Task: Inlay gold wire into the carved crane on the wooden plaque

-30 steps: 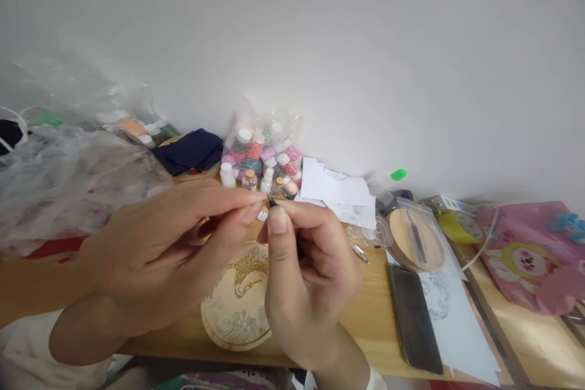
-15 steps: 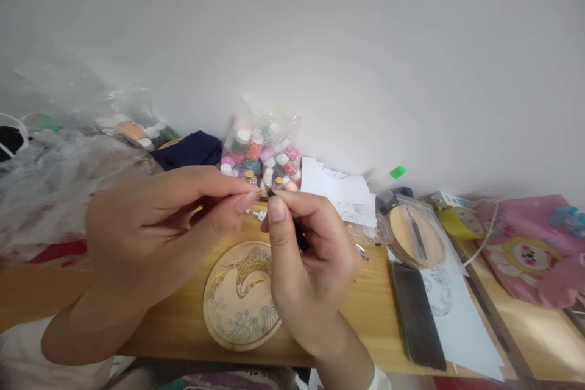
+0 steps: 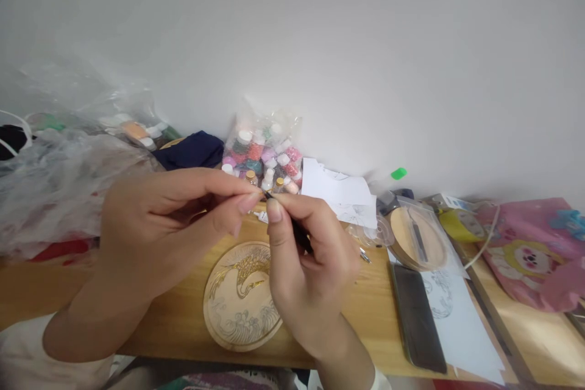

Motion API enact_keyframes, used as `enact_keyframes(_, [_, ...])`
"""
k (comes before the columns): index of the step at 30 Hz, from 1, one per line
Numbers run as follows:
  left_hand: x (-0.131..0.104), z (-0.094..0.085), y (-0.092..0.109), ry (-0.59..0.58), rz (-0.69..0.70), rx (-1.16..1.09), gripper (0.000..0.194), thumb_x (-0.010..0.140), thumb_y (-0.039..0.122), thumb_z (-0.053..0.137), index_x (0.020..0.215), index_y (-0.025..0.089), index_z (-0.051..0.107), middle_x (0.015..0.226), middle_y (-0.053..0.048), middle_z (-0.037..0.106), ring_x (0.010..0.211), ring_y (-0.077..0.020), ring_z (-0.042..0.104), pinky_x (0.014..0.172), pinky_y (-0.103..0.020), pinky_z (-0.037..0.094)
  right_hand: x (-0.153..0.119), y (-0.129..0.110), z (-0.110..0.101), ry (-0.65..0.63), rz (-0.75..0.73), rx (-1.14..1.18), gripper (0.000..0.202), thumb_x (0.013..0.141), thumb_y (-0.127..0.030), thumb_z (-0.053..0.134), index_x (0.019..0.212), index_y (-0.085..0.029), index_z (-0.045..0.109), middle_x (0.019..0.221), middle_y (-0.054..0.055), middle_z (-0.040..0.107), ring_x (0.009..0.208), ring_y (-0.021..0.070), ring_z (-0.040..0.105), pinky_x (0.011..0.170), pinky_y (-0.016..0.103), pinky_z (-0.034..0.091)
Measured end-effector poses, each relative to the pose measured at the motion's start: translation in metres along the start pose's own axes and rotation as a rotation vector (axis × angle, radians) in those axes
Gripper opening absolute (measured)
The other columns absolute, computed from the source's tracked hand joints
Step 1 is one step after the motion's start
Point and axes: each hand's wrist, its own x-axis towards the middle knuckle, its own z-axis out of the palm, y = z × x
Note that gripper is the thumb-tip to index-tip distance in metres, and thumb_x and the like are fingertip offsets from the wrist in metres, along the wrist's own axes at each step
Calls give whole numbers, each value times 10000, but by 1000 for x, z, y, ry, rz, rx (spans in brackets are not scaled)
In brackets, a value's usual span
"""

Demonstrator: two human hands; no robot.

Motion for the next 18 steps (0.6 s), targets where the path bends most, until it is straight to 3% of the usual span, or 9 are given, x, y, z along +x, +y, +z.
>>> enact_keyframes(9, [-1,0,1,15,-38,-4,155,837,151,672,739,263,714,545,74,662,412,-88,555,340,-187,445,4,-1,-2,-21,5,29,38,892,-180,656,878,-203,683,678,-37,631,534,75,553,483,213,460])
enact_keyframes(18, [-1,1,-1,13,-38,-26,140,842,164,675,753,262,723,560,74,671,426,-90,572,348,-192,453,2,-5,-2,91,-107,-168,66,861,-149,684,888,-209,690,701,-48,663,549,63,565,495,200,454])
